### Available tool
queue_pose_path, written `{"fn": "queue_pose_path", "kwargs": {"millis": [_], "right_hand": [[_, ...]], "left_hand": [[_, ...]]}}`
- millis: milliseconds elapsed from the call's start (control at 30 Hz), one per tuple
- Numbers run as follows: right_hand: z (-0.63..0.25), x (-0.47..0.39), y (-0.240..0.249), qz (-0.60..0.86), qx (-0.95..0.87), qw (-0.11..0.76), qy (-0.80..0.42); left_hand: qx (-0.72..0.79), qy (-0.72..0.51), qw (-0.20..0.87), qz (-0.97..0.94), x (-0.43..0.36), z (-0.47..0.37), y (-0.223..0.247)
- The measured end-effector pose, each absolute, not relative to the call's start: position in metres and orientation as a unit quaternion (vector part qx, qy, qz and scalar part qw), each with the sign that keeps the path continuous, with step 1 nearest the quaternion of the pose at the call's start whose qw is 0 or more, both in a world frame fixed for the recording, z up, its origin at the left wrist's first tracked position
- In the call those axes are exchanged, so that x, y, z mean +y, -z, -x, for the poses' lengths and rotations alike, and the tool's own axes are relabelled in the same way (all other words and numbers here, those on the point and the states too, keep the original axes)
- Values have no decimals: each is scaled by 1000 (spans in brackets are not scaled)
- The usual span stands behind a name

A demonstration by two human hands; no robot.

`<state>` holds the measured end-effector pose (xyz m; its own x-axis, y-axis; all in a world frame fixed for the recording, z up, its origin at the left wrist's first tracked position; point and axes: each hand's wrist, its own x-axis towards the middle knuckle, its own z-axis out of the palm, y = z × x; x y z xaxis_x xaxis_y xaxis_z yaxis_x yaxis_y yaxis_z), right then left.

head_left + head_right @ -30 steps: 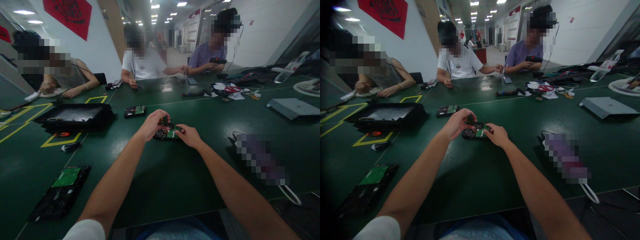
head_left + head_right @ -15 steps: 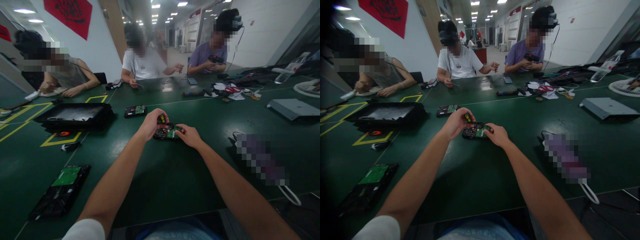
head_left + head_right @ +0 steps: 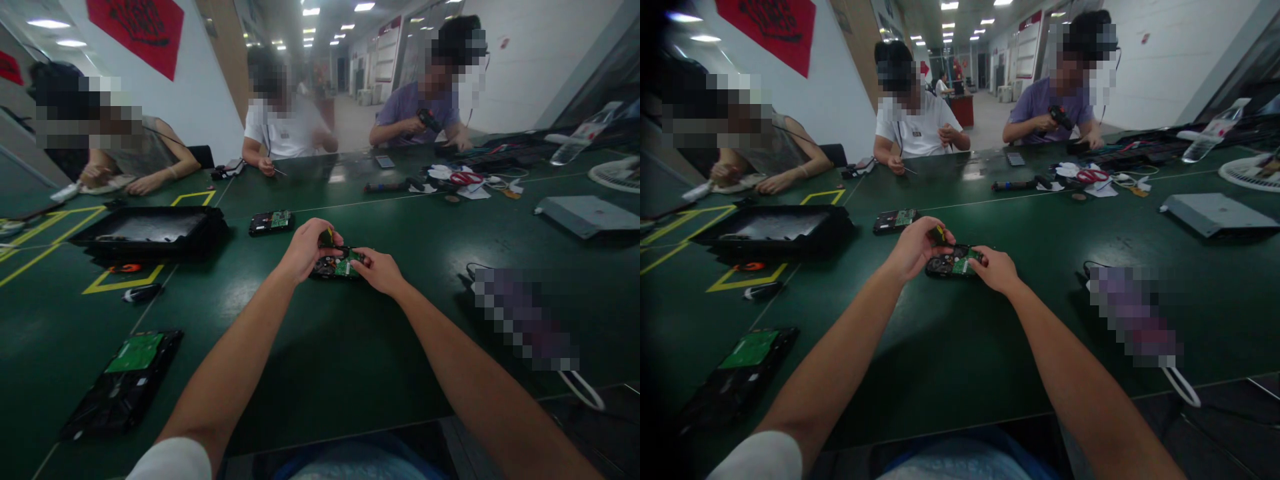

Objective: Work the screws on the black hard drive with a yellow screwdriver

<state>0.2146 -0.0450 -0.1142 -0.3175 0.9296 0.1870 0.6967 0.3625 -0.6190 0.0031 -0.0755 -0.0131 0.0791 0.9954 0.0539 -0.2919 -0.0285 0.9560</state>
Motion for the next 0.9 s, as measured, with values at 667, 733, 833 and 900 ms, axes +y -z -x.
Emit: {"fn": "queue_pose_path", "kwargs": {"millis": [667,733,833,900], "right_hand": [[-215,-46,113,515,-784,268,-221],[-216,-46,113,511,-785,268,-223],[-216,-46,114,509,-787,270,-223],[-216,-45,115,509,-786,271,-221]], "left_hand": [[423,-558,538,-468,-74,-1,15],[438,-564,512,-477,-73,2,15],[440,-562,506,-484,-71,5,16],[436,-560,516,-480,-72,4,17]]}}
